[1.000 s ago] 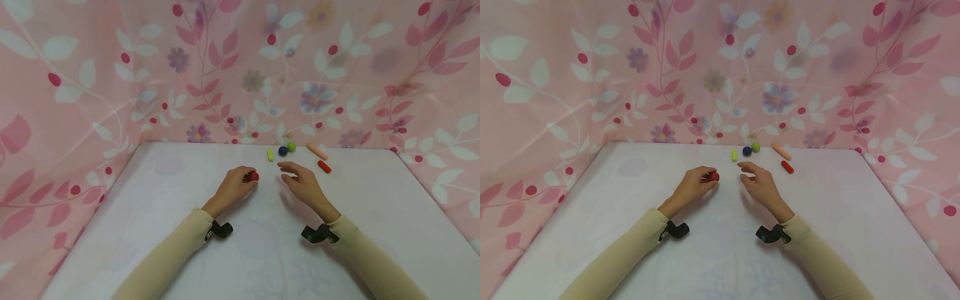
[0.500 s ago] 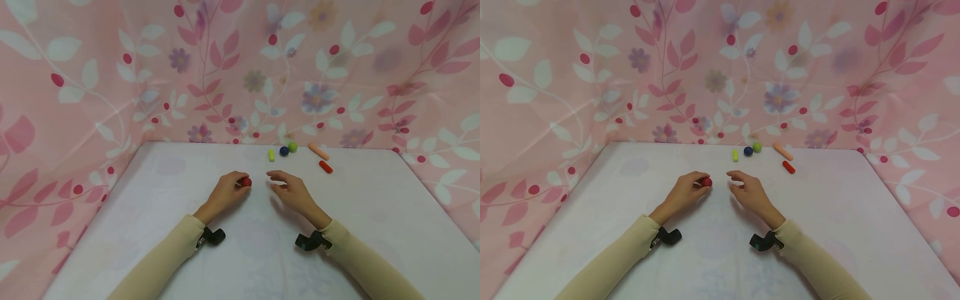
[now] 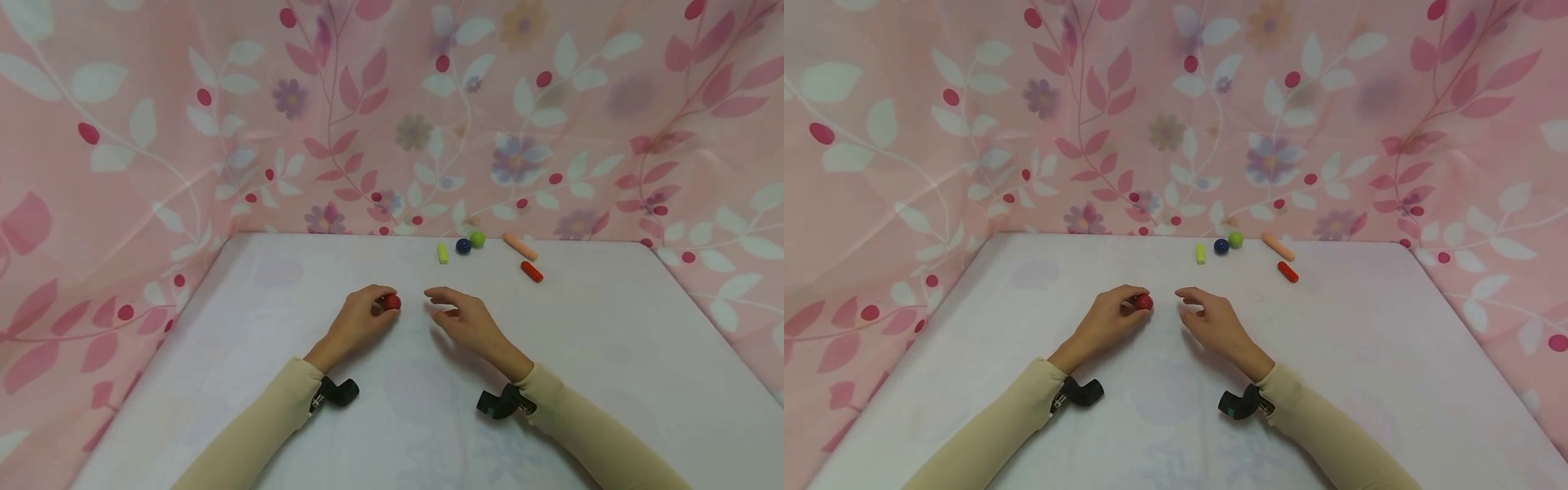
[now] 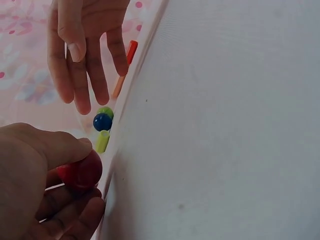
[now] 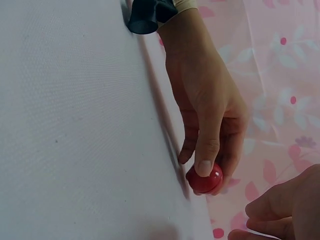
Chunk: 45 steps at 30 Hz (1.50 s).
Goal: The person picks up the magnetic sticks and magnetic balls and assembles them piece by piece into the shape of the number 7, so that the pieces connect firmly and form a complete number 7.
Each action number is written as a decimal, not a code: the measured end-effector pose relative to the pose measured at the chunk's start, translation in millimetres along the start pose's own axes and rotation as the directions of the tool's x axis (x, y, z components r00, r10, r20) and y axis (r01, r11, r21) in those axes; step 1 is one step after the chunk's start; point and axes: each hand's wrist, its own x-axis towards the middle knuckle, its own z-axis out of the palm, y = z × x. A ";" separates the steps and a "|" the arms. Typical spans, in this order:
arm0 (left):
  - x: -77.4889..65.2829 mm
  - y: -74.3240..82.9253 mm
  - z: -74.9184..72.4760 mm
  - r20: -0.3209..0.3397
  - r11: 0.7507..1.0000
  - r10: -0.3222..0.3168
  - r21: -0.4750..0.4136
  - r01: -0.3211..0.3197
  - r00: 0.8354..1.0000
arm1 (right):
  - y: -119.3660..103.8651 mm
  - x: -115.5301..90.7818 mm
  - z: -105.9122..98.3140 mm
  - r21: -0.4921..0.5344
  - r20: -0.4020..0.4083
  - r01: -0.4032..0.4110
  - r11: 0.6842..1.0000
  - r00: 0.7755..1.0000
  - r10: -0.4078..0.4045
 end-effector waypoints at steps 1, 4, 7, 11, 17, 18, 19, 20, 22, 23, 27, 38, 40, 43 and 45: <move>-0.1 -0.6 0.3 -0.001 1.000 -0.006 -0.002 0.006 1.000 | -0.5 -0.5 0.3 0.001 0.004 0.000 1.000 1.000 0.000; 0.3 -1.4 0.9 0.003 1.000 -0.021 -0.013 0.021 1.000 | -0.2 -1.5 1.1 -0.010 0.008 0.007 1.000 1.000 -0.007; 0.6 -1.3 1.6 0.007 0.999 -0.032 -0.022 0.033 0.999 | 1.5 -2.2 2.1 -0.027 0.004 0.022 0.999 1.000 -0.022; -0.6 -0.4 0.9 0.015 0.998 -0.050 -0.037 0.051 0.999 | 5.7 -2.3 4.3 -0.031 0.006 0.051 0.998 0.999 -0.051; -3.9 -0.8 0.0 0.017 0.998 -0.055 -0.043 0.055 0.998 | 8.1 -2.8 7.2 -0.016 0.000 0.046 0.999 0.999 -0.046; -5.1 -1.1 0.0 0.018 0.998 -0.057 -0.039 0.058 0.998 | 8.0 -3.5 8.0 -0.016 0.002 0.046 0.999 0.999 -0.046; -6.6 -1.5 0.2 0.018 0.997 -0.062 -0.036 0.063 0.998 | 8.2 -4.1 9.1 -0.016 0.006 0.045 0.999 0.999 -0.045; -8.2 -2.1 0.5 0.017 0.997 -0.066 -0.033 0.067 0.998 | 8.7 -4.7 10.4 -0.017 0.012 0.045 0.999 0.999 -0.045; -11.4 -3.0 0.8 0.015 0.996 -0.080 -0.030 0.080 0.997 | 10.0 -5.7 12.7 -0.017 0.026 0.050 0.999 0.998 -0.050; -12.7 -3.5 1.0 0.016 0.996 -0.087 -0.030 0.088 0.996 | 10.8 -5.9 13.7 -0.020 0.032 0.055 0.998 0.998 -0.054; -11.9 -4.3 1.7 0.017 0.996 -0.079 -0.048 0.079 0.997 | 13.1 -5.5 13.9 -0.036 0.022 0.072 0.997 0.997 -0.071; -4.2 -5.5 2.3 0.033 0.998 -0.014 -0.055 0.016 0.999 | 16.1 -3.4 10.0 -0.013 -0.002 0.077 0.997 0.997 -0.077; -5.1 -5.9 0.9 0.033 0.998 -0.021 -0.054 0.022 0.999 | 15.7 -2.4 11.3 -0.006 0.006 0.071 0.997 0.997 -0.071; -5.1 -7.6 0.0 0.034 0.998 -0.017 -0.057 0.019 0.999 | 14.6 -1.9 12.7 -0.008 0.010 0.058 0.998 0.998 -0.058; -4.5 -9.4 0.2 0.035 0.998 -0.013 -0.060 0.015 0.999 | 13.6 -1.9 13.0 -0.014 0.012 0.053 0.999 0.999 -0.052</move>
